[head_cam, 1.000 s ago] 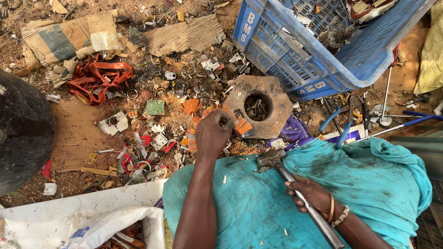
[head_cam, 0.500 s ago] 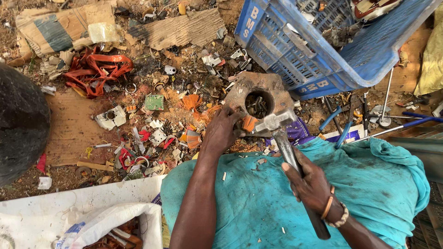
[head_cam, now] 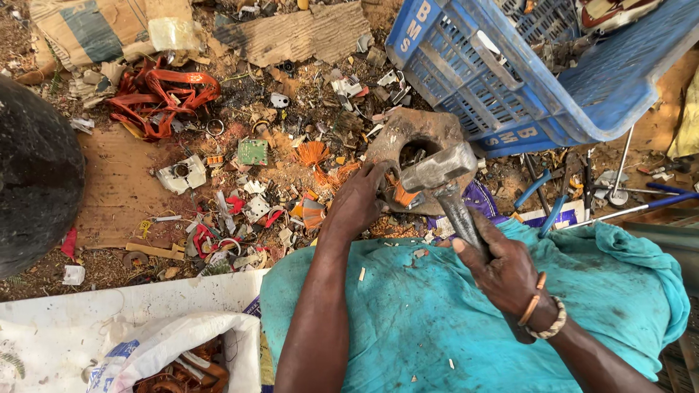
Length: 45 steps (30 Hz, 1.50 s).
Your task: The person sits on the ground and hammers coils of copper wire on a stone anvil to flatten them, then tears apart the flattened wire pieces by hand and drops them into a white sack. They repeat the hammering and tearing cycle, occasionally picking wire pieces from the ground and the sack.
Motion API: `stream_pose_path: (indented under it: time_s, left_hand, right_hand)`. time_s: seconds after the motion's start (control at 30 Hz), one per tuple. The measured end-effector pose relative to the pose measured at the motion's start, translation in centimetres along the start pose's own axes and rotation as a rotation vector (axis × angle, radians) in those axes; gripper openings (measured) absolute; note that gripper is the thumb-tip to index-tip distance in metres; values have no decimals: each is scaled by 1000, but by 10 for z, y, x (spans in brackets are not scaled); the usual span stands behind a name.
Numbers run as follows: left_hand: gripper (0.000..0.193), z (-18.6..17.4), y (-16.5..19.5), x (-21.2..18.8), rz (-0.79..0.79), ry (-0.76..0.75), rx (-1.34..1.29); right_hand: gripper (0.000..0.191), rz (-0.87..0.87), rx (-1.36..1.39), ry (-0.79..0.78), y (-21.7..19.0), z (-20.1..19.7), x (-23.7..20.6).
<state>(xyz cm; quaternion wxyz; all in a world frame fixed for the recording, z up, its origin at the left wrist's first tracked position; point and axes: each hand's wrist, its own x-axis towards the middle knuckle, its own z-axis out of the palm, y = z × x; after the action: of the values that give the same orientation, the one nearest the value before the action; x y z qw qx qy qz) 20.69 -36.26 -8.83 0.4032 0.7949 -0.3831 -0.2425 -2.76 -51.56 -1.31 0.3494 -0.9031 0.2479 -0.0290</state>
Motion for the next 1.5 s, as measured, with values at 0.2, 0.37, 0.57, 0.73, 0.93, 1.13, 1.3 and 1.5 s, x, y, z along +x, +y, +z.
stream_pose_path:
  time_s: [0.2,0.37,0.57,0.73,0.93,1.13,1.3,1.5]
  left_hand:
    - [82,3,3,2,-22,-15,-4]
    - [83,-3,4,2,-65,-30,-45]
    - [86,-8,12,0,-111,-69,-51]
    - [82,-7,10,0,-135,-87,-50]
    - [77,-1,5,4,-189,-136,-8]
    - [73,0,5,2,-80,-98,36]
    - [74,0,6,4,-108,-117,36]
    - [72,-3,8,3,-81,-67,16]
  right_hand:
    - [66,307,114,-152,16,17,17]
    - [62,355,199,-152,-4,-7,6]
    - [59,-56,-90,-106,-17,11,28]
    - [68,375,51,-208,-4,-8,16]
    - [66,183,-49,-41,-3,9,9]
    - [66,477,124,-166,-2,6,5]
    - [67,261,46,-52,-2,13,-4]
    - [66,403,219,-104,-4,7,-2]
